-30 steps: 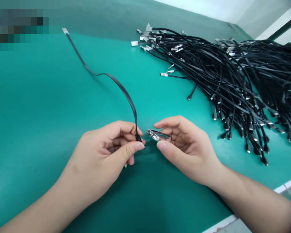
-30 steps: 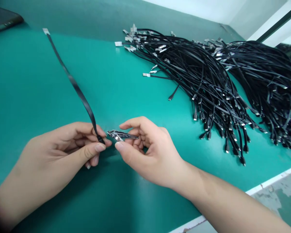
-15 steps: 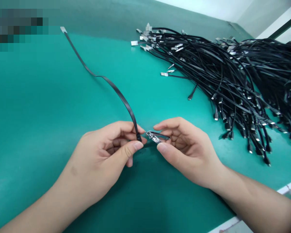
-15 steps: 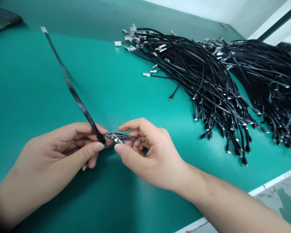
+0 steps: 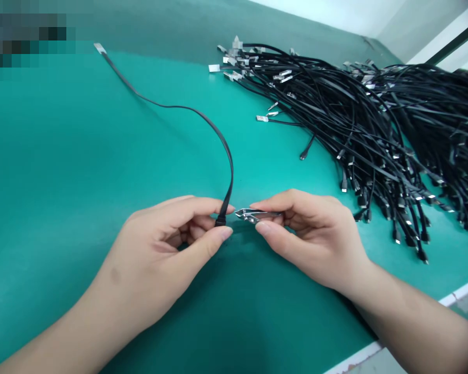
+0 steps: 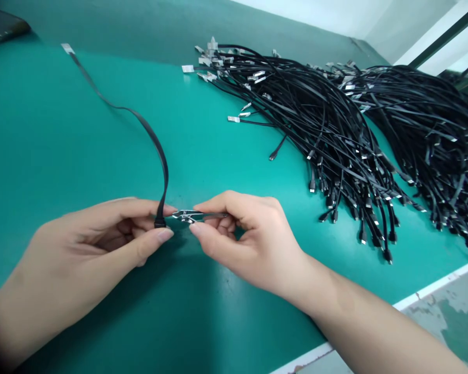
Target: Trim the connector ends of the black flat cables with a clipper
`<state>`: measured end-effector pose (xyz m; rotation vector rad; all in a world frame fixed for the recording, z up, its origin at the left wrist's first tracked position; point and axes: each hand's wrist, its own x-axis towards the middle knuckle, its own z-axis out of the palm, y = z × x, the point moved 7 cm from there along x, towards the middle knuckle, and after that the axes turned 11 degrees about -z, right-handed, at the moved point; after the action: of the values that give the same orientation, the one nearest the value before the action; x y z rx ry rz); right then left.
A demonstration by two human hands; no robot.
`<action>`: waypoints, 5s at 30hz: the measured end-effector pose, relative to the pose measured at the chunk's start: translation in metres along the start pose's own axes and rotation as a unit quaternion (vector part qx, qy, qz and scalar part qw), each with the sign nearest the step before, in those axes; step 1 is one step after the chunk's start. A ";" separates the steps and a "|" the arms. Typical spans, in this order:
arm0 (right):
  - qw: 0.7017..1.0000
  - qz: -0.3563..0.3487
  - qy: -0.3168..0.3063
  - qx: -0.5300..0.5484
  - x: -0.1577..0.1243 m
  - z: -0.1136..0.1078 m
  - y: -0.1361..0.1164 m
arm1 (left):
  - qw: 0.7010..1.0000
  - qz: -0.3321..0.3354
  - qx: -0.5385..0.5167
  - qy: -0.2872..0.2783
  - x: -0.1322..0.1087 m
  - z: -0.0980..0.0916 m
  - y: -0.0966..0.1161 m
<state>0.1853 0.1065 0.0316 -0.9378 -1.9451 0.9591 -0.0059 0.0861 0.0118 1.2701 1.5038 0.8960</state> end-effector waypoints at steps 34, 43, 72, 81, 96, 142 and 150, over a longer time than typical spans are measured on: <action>0.985 -0.139 -0.027 -0.098 0.001 0.008 -0.017 | 0.981 0.141 0.132 0.004 -0.006 0.000 0.010; 0.979 -0.159 -0.040 -0.124 -0.003 0.008 -0.021 | 0.955 0.216 0.199 0.042 -0.014 0.003 0.020; 0.965 -0.131 -0.117 -0.195 -0.005 0.013 -0.018 | 0.928 0.232 0.284 0.066 -0.016 0.010 0.022; 0.960 -0.133 -0.130 -0.208 -0.004 0.015 -0.018 | 0.911 0.261 0.311 0.065 -0.020 0.015 0.022; 0.963 -0.129 -0.136 -0.196 -0.004 0.016 -0.018 | 0.918 0.253 0.303 0.043 -0.018 0.015 0.022; 0.956 -0.202 -0.060 -0.202 -0.008 0.011 -0.023 | 0.954 0.203 0.219 0.006 -0.012 0.010 0.020; 0.951 -0.214 -0.065 -0.214 -0.008 0.013 -0.025 | 0.954 0.213 0.213 0.004 -0.012 0.010 0.022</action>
<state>0.1713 0.0845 0.0451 -0.6402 -2.3950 0.3595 0.0105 0.0784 0.0314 1.9620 1.5040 0.8702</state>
